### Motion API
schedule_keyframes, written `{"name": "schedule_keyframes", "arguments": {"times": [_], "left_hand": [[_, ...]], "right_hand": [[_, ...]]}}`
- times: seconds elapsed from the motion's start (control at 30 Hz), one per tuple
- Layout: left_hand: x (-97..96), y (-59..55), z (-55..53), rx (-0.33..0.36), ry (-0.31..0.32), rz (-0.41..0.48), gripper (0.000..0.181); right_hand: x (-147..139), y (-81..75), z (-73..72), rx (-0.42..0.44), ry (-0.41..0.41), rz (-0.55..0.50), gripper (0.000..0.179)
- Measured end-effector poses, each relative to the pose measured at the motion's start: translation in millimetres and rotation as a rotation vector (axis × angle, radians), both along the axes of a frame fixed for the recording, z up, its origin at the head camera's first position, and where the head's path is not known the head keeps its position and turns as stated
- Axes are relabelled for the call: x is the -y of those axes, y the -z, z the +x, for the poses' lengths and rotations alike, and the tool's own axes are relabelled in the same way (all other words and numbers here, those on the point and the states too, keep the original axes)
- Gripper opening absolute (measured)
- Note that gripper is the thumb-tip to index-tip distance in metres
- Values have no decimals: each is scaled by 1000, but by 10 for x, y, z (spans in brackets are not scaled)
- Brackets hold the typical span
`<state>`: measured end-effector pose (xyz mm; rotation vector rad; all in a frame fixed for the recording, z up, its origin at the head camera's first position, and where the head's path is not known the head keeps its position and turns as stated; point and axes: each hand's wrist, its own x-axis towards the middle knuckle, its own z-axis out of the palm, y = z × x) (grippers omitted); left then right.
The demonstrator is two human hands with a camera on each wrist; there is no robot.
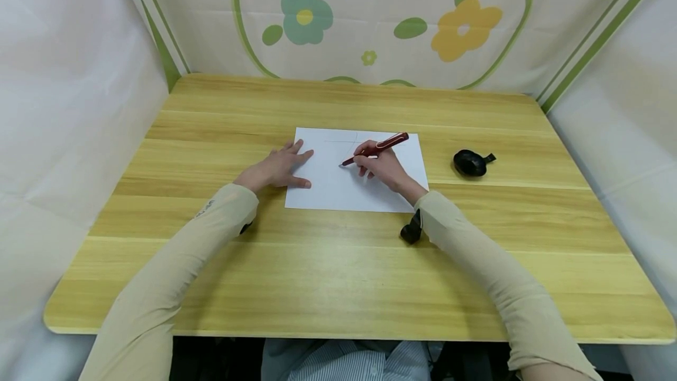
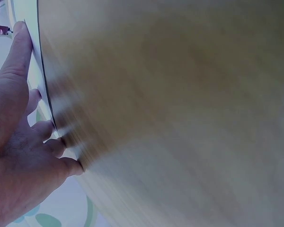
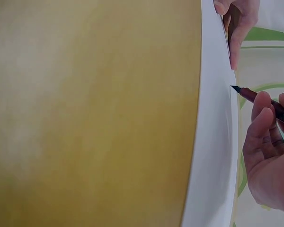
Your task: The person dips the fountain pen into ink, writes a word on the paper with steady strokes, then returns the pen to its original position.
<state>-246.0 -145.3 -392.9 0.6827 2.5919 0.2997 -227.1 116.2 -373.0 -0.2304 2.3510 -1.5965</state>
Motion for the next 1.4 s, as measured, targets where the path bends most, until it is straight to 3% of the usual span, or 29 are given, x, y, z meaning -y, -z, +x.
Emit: {"name": "schedule_keyframes", "arguments": {"times": [0.17, 0.43, 0.63, 1.03, 1.4], "left_hand": [[-6, -5, -1, 13, -15, 1, 85], [-7, -8, -7, 18, -10, -7, 85], [-12, -5, -4, 9, -6, -7, 85], [-6, -11, -4, 23, -22, 1, 86], [-4, 14, -21, 13, -23, 3, 86]], "right_hand": [[22, -17, 19, 10, -6, 4, 22], [-6, 198, -99, 18, -11, -2, 21], [-7, 256, -108, 5, -13, -20, 23], [34, 277, -60, -29, -29, -28, 16], [42, 269, -38, -33, -54, -19, 21]]}}
